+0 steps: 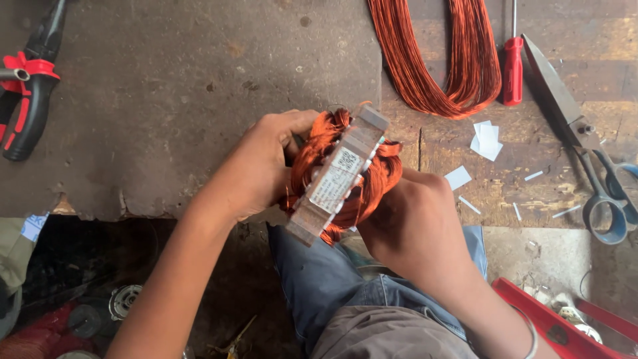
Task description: Manually rewinding copper coils onto an electrical motor stator and tucking insulation paper.
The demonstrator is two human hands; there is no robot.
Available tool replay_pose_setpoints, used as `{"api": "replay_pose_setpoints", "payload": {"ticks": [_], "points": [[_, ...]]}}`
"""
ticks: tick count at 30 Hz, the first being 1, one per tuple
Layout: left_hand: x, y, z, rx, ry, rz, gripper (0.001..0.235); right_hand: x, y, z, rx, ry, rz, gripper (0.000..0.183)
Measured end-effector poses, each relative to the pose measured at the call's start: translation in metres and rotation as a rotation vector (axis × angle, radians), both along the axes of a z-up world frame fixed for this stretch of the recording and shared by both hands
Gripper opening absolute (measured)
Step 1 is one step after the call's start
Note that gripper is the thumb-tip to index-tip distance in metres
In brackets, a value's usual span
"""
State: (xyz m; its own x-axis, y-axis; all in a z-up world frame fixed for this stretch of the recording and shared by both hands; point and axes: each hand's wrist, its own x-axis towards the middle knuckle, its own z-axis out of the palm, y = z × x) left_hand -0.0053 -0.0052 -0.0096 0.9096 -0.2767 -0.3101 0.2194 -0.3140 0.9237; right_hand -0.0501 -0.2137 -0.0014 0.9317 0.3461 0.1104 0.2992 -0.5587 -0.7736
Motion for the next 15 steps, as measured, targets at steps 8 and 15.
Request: {"api": "replay_pose_setpoints", "payload": {"ticks": [8, 15], "points": [[0.001, 0.0, -0.001, 0.077, -0.036, -0.019, 0.049, -0.005, 0.0, -0.021, -0.029, -0.055, -0.004, 0.019], [-0.001, 0.003, -0.021, -0.239, 0.107, 0.071, 0.03, 0.018, -0.007, -0.015, -0.062, -0.141, 0.25, 0.015]]}}
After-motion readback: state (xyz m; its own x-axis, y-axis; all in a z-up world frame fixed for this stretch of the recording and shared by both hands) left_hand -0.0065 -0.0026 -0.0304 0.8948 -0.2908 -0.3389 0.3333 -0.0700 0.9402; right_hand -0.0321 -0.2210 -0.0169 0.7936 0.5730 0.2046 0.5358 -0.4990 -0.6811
